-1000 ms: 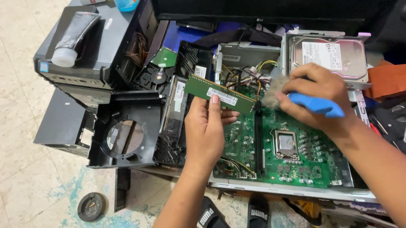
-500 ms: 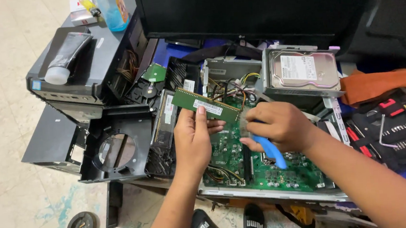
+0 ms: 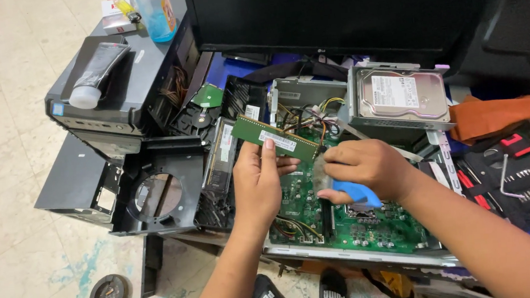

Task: Cleaning a RAM stick and a computer motherboard using a brush and a plastic tool.

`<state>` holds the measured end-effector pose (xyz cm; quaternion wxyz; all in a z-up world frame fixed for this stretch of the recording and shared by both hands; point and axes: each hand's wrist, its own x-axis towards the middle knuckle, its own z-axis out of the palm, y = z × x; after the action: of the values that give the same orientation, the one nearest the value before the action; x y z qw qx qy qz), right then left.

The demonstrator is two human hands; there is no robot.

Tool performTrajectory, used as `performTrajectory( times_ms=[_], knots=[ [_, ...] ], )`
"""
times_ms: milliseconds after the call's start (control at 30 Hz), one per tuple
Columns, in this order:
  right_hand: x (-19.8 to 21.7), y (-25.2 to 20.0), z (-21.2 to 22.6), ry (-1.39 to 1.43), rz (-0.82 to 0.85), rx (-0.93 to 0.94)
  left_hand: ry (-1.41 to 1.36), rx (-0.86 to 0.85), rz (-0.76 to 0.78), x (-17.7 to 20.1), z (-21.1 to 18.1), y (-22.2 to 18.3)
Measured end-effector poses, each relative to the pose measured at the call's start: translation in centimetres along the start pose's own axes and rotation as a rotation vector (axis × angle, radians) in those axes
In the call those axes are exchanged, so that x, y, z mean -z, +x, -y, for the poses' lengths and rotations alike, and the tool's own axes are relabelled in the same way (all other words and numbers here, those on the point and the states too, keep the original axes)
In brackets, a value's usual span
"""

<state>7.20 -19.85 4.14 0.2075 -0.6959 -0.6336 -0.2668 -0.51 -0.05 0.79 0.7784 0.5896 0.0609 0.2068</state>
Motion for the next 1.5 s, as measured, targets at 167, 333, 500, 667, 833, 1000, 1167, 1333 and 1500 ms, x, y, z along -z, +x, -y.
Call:
performTrajectory(
  times_ms=[167,333,500,667,833,1000,1167,1333,1500],
  knots=[
    [-0.1,-1.0,-0.9,0.119,0.026,-0.055,-0.019,0.003,-0.018,0.0,0.9,0.1],
    [-0.5,-0.4,-1.4,0.135,0.087,-0.090,-0.004,-0.001,-0.011,-0.1,0.5,0.2],
    [-1.7,-0.3,-1.2,0.133,0.074,-0.069,0.026,0.002,-0.004,-0.1,0.0,0.4],
    [-1.2,-0.5,-0.2,0.205,0.079,-0.064,-0.027,-0.001,-0.037,-0.1,0.9,0.5],
    [-0.5,0.9,0.6,0.320,0.252,-0.086,-0.026,0.016,-0.042,-0.1,0.5,0.5],
    [1.7,3.1,1.0,0.618,0.543,-0.303,0.011,0.035,-0.031,-0.2,-0.3,0.3],
    [1.3,0.9,-0.6,0.728,0.595,-0.419,0.040,0.036,-0.021,-0.5,-0.6,0.3],
    [0.9,-0.9,-2.0,0.569,0.466,-0.370,0.051,0.067,-0.005,-0.4,0.9,0.6],
    [1.6,0.5,-1.2,0.530,0.493,-0.337,0.046,0.092,-0.042,0.1,1.1,0.4]
  ],
)
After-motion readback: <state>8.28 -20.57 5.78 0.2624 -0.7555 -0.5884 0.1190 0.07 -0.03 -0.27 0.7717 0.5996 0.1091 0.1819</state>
